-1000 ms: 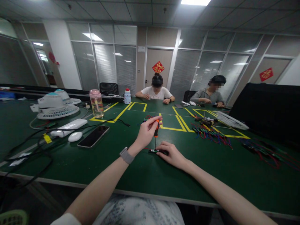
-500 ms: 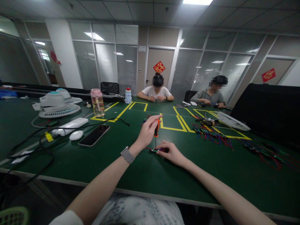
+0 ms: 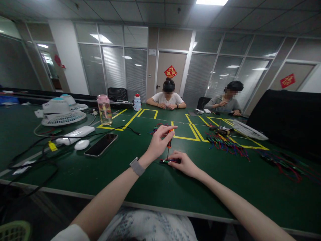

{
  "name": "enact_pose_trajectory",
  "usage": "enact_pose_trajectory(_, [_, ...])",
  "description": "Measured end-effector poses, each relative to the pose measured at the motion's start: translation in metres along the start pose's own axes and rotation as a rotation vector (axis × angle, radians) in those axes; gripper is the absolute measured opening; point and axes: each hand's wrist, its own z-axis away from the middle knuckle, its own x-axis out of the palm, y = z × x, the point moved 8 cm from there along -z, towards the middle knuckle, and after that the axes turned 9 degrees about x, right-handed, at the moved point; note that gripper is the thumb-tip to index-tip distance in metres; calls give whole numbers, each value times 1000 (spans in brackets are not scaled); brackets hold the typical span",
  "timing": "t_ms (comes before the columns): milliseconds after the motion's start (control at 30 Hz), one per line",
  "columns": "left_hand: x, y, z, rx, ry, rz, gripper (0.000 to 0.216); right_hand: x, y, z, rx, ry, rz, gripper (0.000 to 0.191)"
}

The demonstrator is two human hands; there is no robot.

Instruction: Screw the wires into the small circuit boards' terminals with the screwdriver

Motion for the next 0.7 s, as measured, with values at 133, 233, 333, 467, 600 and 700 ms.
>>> enact_pose_trajectory(133, [7, -1, 2, -25, -26, 122, 31, -1, -1, 1, -13, -5, 28, 21])
enact_pose_trajectory(233, [11, -4, 3, -90, -42, 229, 34, -1, -1, 2, -23, -8, 50, 21])
enact_pose_trajectory(333, [11, -5, 3, -107, -45, 246, 33, -1, -1, 2, -31, -9, 61, 22])
enact_pose_trajectory(467, [4, -2, 2, -38, -23, 59, 23, -3, -2, 3, -47, 3, 53, 21])
enact_pose_trajectory(600, [1, 3, 2, 36, -4, -77, 21, -4, -4, 4, -73, 22, 64, 20])
enact_pose_trajectory(700, [3, 6, 2, 68, -22, -58, 27, -4, -3, 5, -86, 22, 75, 22])
